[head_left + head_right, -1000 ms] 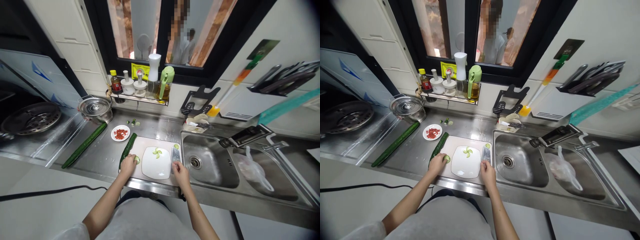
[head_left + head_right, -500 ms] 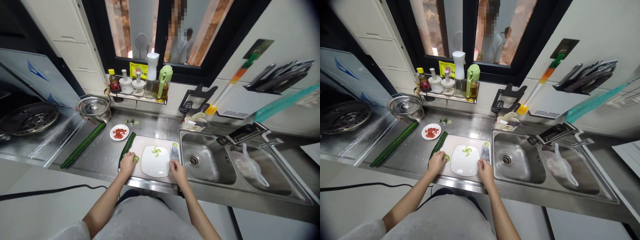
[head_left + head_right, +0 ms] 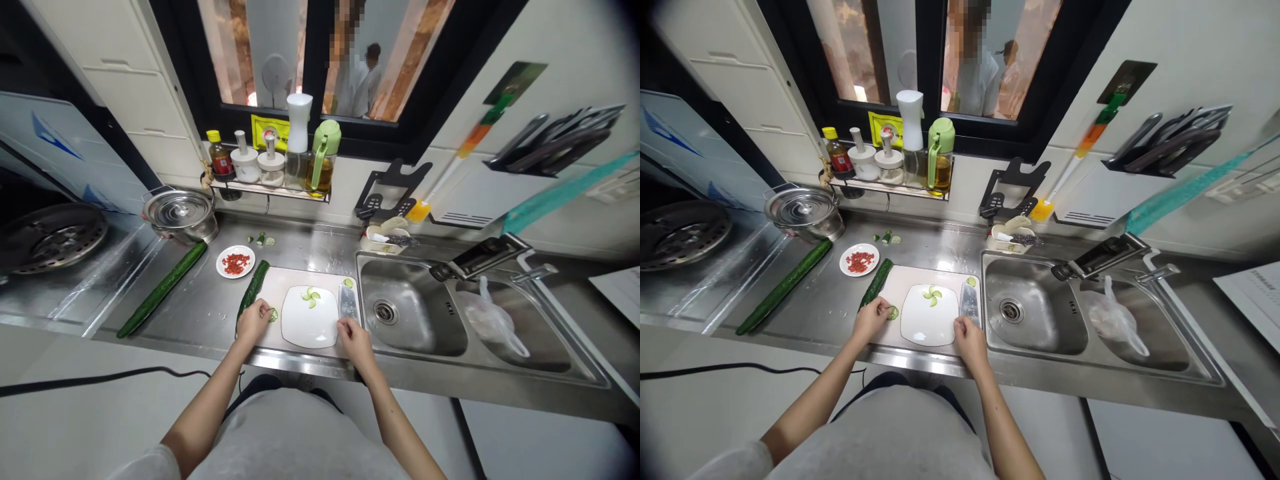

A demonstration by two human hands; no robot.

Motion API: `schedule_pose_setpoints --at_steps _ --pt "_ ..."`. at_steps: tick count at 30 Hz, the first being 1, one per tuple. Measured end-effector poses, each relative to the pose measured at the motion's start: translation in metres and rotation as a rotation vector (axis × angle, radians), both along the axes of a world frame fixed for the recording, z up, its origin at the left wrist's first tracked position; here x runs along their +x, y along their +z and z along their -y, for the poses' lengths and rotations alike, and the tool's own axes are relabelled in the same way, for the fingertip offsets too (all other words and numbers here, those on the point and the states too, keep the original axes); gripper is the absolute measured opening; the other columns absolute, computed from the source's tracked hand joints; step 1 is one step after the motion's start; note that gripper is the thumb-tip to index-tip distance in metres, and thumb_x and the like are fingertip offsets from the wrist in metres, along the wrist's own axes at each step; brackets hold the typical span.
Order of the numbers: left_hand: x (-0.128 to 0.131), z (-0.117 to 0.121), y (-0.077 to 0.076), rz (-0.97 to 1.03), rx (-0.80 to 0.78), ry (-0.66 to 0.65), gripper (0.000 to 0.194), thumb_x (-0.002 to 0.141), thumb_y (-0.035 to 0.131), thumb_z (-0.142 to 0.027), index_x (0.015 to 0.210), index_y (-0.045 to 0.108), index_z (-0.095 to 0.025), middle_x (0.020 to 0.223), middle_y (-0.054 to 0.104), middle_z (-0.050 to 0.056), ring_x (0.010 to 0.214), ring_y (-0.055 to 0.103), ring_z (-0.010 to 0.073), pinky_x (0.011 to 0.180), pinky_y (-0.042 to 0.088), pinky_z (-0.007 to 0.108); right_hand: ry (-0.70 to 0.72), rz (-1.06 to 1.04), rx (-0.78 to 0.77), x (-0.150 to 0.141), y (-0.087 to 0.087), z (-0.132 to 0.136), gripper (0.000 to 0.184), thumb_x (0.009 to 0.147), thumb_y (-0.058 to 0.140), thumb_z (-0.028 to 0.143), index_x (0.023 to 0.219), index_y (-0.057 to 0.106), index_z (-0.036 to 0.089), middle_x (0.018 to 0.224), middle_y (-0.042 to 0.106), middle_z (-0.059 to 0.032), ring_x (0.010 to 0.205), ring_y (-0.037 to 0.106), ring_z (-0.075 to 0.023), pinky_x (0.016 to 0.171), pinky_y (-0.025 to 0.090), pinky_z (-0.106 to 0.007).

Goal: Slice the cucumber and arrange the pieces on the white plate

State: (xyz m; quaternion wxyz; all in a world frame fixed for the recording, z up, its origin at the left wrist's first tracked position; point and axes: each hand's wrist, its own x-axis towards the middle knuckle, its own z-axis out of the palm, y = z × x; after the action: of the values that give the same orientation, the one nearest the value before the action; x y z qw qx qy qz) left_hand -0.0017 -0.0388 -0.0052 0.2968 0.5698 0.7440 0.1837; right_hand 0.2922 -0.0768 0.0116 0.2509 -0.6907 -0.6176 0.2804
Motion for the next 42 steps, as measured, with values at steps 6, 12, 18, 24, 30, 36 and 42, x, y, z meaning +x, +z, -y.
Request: schedule_pose_setpoints --at_steps 6,12,18,24,30,36,42 --pt "0.003 -0.007 0.005 0.548 0.08 0.154 0.025 0.063 0.072 -0.038 0.072 0.058 -0.019 0.059 0.057 -0.003 0.056 0.05 0.0102 0.058 0.037 0.021 -0.035 -0.049 0.014 -0.004 0.005 -0.003 0.03 0.082 0.045 0.043 0.083 0.065 0.02 0.054 0.051 0.0017 0.054 0.049 -0.0158 0.055 0.034 -0.025" --pt "0.026 -0.009 0.029 0.962 -0.07 0.189 0.04 0.056 0.078 -0.045 0.076 0.061 -0.015 0.051 0.05 -0.006 0.045 0.038 0.0053 0.046 0.026 0.019 0.007 -0.182 0.017 -0.031 0.017 -0.017 0.025 0.08 0.049 0.041 0.081 0.063 0.02 0.055 0.048 0.0031 0.055 0.048 -0.0146 0.056 0.035 -0.025" --pt "0.044 -0.009 0.045 1.092 -0.159 0.186 0.042 0.053 0.081 -0.043 0.077 0.061 -0.015 0.059 0.055 -0.004 0.047 0.038 0.0031 0.045 0.024 0.017 0.076 -0.443 -0.024 -0.066 0.021 -0.034 0.024 0.077 0.058 0.04 0.088 0.064 0.02 0.074 0.061 -0.0005 0.067 0.054 -0.0144 0.068 0.044 -0.027" --pt "0.052 -0.009 0.053 1.076 -0.155 0.115 0.04 0.054 0.08 -0.043 0.076 0.061 -0.015 0.057 0.053 -0.004 0.048 0.04 0.0045 0.046 0.028 0.018 0.139 -0.623 -0.042 -0.082 0.023 -0.043 0.023 0.075 0.061 0.039 0.086 0.063 0.019 0.08 0.063 -0.0022 0.075 0.056 -0.0147 0.071 0.046 -0.027" --pt "0.052 -0.005 0.049 1.019 -0.164 0.111 0.041 0.06 0.075 -0.05 0.078 0.06 -0.016 0.063 0.054 -0.003 0.052 0.043 0.0052 0.046 0.028 0.017 0.117 -0.608 -0.028 -0.084 0.026 -0.044 0.017 0.075 0.058 0.037 0.076 0.059 0.02 0.072 0.059 -0.0001 0.068 0.052 -0.0137 0.065 0.044 -0.026" --pt "0.047 0.0 0.044 1.072 -0.302 0.146 0.05 0.068 0.066 -0.061 0.087 0.059 -0.016 0.062 0.055 -0.003 0.044 0.039 0.0032 0.041 0.02 0.016 0.102 -0.598 0.001 -0.082 0.027 -0.046 0.018 0.076 0.058 0.038 0.076 0.06 0.02 0.073 0.059 -0.0005 0.067 0.051 -0.0136 0.068 0.043 -0.027" --pt "0.05 -0.001 0.055 1.225 -0.455 0.208 0.045 0.071 0.07 -0.049 0.101 0.057 -0.018 0.069 0.062 -0.001 0.048 0.05 0.0042 0.043 0.027 0.014 0.137 -0.605 0.028 -0.082 0.028 -0.045 0.018 0.077 0.058 0.038 0.078 0.062 0.02 0.076 0.062 -0.0009 0.071 0.053 -0.0142 0.072 0.044 -0.028"
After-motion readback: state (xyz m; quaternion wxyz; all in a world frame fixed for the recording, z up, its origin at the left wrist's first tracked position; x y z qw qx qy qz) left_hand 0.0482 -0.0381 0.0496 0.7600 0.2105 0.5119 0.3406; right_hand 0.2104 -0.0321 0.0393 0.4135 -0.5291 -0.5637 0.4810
